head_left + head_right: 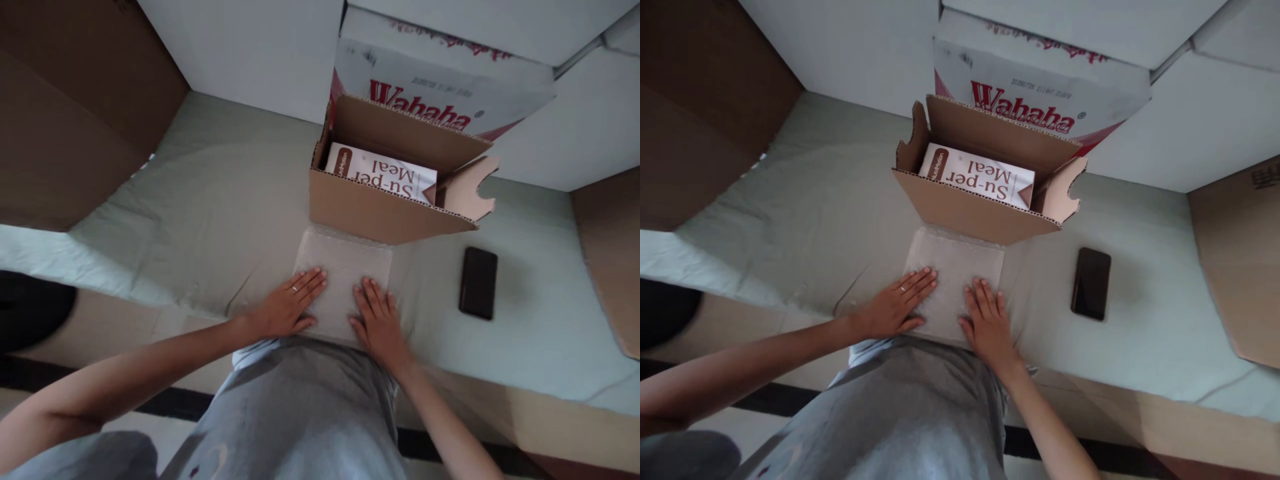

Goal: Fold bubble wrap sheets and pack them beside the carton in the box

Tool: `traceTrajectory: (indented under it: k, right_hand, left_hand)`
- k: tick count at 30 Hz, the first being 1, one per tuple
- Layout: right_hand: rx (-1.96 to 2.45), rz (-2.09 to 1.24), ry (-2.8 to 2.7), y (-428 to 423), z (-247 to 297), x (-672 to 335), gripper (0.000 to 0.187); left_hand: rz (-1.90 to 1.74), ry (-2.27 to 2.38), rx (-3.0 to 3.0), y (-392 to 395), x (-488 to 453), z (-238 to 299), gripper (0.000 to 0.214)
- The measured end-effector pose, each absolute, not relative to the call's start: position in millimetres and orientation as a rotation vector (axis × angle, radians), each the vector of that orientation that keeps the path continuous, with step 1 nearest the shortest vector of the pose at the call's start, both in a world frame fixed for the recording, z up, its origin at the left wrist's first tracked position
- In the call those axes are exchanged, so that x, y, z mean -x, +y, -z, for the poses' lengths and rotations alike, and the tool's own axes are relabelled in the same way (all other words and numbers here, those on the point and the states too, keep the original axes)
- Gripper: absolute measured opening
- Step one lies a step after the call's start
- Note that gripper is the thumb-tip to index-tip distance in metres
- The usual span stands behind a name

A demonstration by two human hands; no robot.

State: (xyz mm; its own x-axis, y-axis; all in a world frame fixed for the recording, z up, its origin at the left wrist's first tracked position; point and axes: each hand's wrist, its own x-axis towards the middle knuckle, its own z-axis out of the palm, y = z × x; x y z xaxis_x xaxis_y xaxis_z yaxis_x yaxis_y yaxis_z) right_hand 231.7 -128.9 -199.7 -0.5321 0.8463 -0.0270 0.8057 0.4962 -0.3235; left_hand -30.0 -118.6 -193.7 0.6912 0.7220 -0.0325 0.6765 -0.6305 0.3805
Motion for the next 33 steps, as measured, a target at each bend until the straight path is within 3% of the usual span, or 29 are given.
traceTrajectory:
  k: [4, 11, 15, 20, 24, 27, 33]
  right_hand:
    - [1.394, -0.488, -2.536, -129, 198, -258, 0.062]
    - [1.163, -0.7, -2.671, -137, 190, -261, 0.076]
    - [1.143, -0.71, -2.589, -138, 190, -263, 0.064]
    - [1.199, -0.79, -2.152, -131, 188, -264, 0.023]
    - [1.397, -0.851, -1.888, -125, 189, -257, 0.011]
    - [1.482, -0.789, -1.827, -125, 196, -254, 0.013]
    - [1.586, -0.478, -1.737, -128, 214, -254, 0.041]
  left_hand:
    - [-0.218, 0.849, -2.562, -119, 53, 187, 0.062]
    - [-0.27, 0.69, -2.604, -130, 63, 185, 0.029]
    - [-0.51, 0.821, -2.397, -124, 58, 184, 0.025]
    - [-0.594, 1.095, -1.938, -115, 54, 179, 0.025]
    - [-0.569, 1.11, -2.035, -115, 51, 184, 0.049]
    - [-0.676, 1.246, -1.96, -114, 47, 189, 0.026]
    - [-0.582, 1.543, -1.963, -108, 42, 192, 0.026]
